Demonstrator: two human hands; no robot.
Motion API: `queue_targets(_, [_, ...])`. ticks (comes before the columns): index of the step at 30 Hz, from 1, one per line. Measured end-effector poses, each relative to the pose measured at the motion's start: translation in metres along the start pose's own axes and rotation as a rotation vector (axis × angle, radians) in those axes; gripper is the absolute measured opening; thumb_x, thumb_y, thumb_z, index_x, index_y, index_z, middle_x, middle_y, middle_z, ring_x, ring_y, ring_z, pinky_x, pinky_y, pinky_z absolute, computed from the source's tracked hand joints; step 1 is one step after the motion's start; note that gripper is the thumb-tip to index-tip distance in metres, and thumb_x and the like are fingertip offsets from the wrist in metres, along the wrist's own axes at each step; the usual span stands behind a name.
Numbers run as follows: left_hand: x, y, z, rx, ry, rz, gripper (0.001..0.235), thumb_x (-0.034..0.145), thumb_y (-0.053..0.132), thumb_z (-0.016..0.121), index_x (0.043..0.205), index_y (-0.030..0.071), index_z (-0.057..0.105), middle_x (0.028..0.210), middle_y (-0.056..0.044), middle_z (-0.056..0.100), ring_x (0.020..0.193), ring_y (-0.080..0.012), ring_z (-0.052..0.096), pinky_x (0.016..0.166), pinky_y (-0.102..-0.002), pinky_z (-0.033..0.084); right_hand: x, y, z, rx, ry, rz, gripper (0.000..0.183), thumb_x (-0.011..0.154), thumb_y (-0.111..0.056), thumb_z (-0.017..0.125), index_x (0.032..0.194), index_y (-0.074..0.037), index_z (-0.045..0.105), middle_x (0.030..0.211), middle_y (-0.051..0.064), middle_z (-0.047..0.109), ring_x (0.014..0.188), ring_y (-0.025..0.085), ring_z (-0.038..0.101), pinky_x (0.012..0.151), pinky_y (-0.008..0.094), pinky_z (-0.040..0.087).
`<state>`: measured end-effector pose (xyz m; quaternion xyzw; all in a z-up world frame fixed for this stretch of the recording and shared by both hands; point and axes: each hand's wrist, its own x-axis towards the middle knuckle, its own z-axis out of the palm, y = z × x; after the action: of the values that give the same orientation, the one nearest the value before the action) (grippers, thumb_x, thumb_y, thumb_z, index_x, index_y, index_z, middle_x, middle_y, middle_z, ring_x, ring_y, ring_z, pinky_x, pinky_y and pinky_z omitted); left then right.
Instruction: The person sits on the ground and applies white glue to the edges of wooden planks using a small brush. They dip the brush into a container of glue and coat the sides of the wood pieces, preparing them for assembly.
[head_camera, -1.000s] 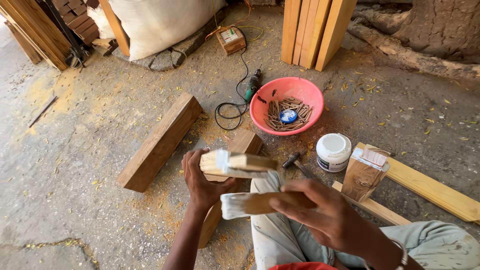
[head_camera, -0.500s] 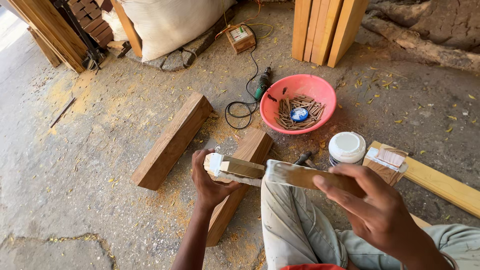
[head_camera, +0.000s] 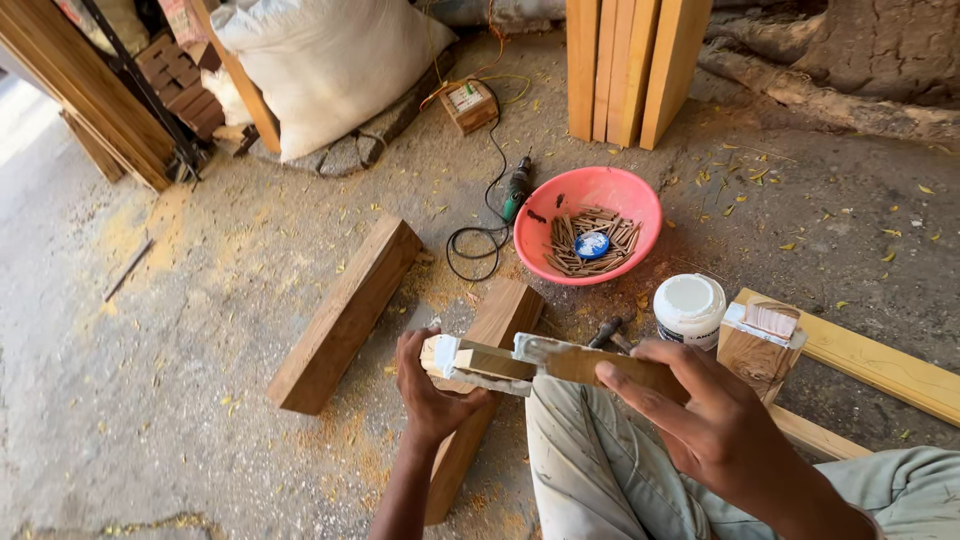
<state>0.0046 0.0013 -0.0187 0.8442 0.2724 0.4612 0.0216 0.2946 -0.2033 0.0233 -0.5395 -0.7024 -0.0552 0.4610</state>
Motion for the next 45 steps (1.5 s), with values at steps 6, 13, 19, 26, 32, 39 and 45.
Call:
queue_targets(6, [-0.005,-0.007,0.002,-0.029,-0.011,-0.002,0.097,0.061,0.041,0.092,0.135,0.001,0.043,0.115,-0.018,0.057,0.101,-0.0313,0.063,0.086,-0.045,0.054,-0.009,-0.001,0.006,-0.007,0.118,0.018,0.054,0.082,-0.004,0.07,0.134,-0.018,0.063,0.116,0.014,0.061,0.098,0.026,0.068,0.077,0.036,0.061])
queue_targets(13, [-0.005,-0.009,0.004,0.006,-0.044,0.0,0.095,0.06,0.038,0.089,0.135,0.003,0.042,0.115,-0.016,0.057,0.101,-0.0294,0.061,0.086,-0.045,0.052,-0.003,-0.007,0.008,-0.071,0.079,-0.072,0.053,0.083,-0.001,0.07,0.134,-0.013,0.065,0.115,0.017,0.061,0.093,0.026,0.07,0.075,0.036,0.064])
queue_targets(19, [-0.001,-0.004,0.001,0.01,-0.038,-0.011,0.1,0.056,0.039,0.094,0.134,0.003,0.042,0.117,-0.018,0.057,0.103,-0.0319,0.061,0.087,-0.046,0.052,-0.006,-0.006,0.004,0.002,0.119,0.034,0.052,0.081,-0.005,0.074,0.132,-0.015,0.065,0.113,0.014,0.062,0.091,0.026,0.069,0.071,0.037,0.062])
queue_targets(26, [0.002,-0.001,0.0,-0.013,-0.047,-0.028,0.099,0.052,0.034,0.093,0.132,0.003,0.044,0.115,-0.017,0.058,0.098,-0.0325,0.062,0.083,-0.046,0.053,-0.009,-0.009,0.009,-0.02,0.108,0.037,0.049,0.083,-0.005,0.073,0.131,-0.016,0.066,0.111,0.013,0.063,0.087,0.023,0.069,0.07,0.033,0.063])
queue_targets(32, [0.002,-0.008,-0.001,-0.023,-0.043,0.015,0.098,0.057,0.042,0.093,0.134,0.003,0.044,0.115,-0.016,0.059,0.098,-0.03,0.06,0.083,-0.045,0.052,-0.018,-0.016,0.013,-0.012,0.115,-0.045,0.05,0.083,-0.004,0.073,0.131,-0.016,0.066,0.111,0.014,0.063,0.088,0.021,0.069,0.07,0.033,0.063])
queue_targets(39, [0.008,-0.013,0.0,-0.124,-0.032,0.124,0.073,0.077,0.038,0.083,0.135,0.012,0.047,0.13,-0.013,0.064,0.129,-0.0366,0.052,0.116,-0.052,0.04,-0.028,-0.015,0.008,-0.019,0.212,0.15,0.041,0.087,-0.001,0.076,0.126,-0.012,0.072,0.115,0.013,0.064,0.084,0.018,0.068,0.068,0.031,0.056])
queue_targets(45, [0.013,-0.006,0.002,-0.153,-0.038,0.196,0.059,0.087,0.032,0.081,0.13,0.015,0.044,0.145,-0.018,0.056,0.149,-0.0357,0.043,0.131,-0.063,0.019,-0.062,-0.035,0.02,0.167,0.171,0.134,0.037,0.085,-0.006,0.074,0.12,-0.017,0.073,0.119,0.015,0.061,0.102,0.024,0.071,0.081,0.034,0.062])
